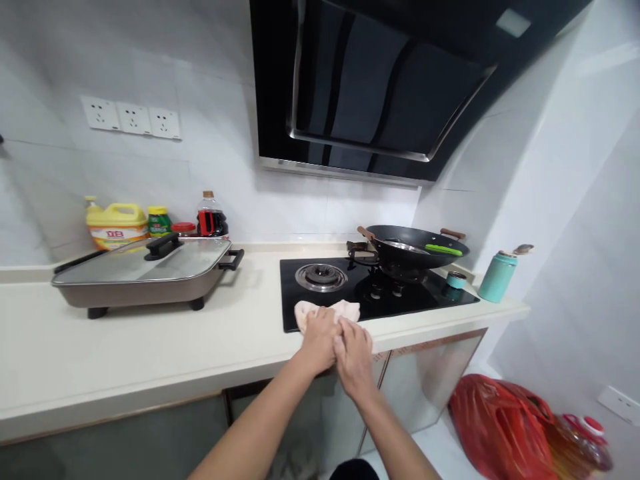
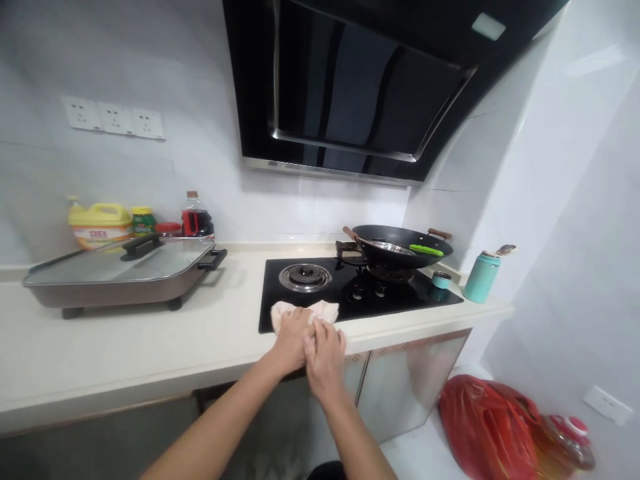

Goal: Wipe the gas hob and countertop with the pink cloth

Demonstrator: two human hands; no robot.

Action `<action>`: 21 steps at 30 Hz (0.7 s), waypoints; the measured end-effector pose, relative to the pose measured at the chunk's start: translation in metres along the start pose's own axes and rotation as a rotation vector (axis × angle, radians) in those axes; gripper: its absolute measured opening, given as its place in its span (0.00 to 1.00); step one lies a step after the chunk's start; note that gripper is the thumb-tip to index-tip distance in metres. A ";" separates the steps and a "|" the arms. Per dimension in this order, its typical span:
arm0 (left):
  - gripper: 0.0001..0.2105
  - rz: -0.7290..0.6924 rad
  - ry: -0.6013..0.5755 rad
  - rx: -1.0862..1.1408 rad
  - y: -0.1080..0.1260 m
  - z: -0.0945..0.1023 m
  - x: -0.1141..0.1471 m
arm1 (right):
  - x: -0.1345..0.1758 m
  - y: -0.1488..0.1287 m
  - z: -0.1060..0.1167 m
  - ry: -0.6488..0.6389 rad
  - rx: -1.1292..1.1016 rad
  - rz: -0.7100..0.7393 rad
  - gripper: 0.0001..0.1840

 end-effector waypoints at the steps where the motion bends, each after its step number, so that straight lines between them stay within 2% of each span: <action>1: 0.15 0.029 0.028 -0.024 -0.014 0.006 0.016 | 0.002 -0.020 -0.009 -0.017 -0.018 0.025 0.26; 4: 0.13 0.133 0.061 -0.087 -0.056 0.021 0.062 | 0.008 -0.075 -0.034 -0.083 -0.059 0.098 0.25; 9: 0.12 0.302 0.009 -0.173 -0.119 0.042 0.131 | 0.019 -0.149 -0.071 -0.218 -0.098 0.292 0.28; 11: 0.14 0.358 0.008 -0.199 -0.136 0.053 0.155 | 0.026 -0.171 -0.082 -0.286 -0.105 0.418 0.31; 13: 0.17 0.436 0.024 -0.220 -0.151 0.064 0.177 | 0.032 -0.178 -0.089 -0.335 -0.088 0.493 0.34; 15: 0.20 0.513 0.052 -0.231 -0.163 0.073 0.195 | 0.034 -0.163 -0.089 -0.342 -0.035 0.473 0.32; 17: 0.20 0.553 0.075 -0.226 -0.173 0.078 0.206 | 0.032 -0.124 -0.081 -0.304 0.060 0.376 0.28; 19: 0.20 0.568 0.078 -0.213 -0.179 0.078 0.211 | 0.025 -0.064 -0.064 -0.220 0.195 0.243 0.25; 21: 0.21 0.578 0.074 -0.202 -0.177 0.076 0.209 | 0.019 0.007 -0.036 -0.070 0.330 0.051 0.27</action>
Point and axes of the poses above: each hand's wrist, its own x-axis away from the middle knuckle, its own z-axis out of the back of the hand, y = z × x, the point moved 7 cm from there along -x, towards the middle knuckle, and after that the axes turned 9 degrees about -y, right-handed, at the moved point
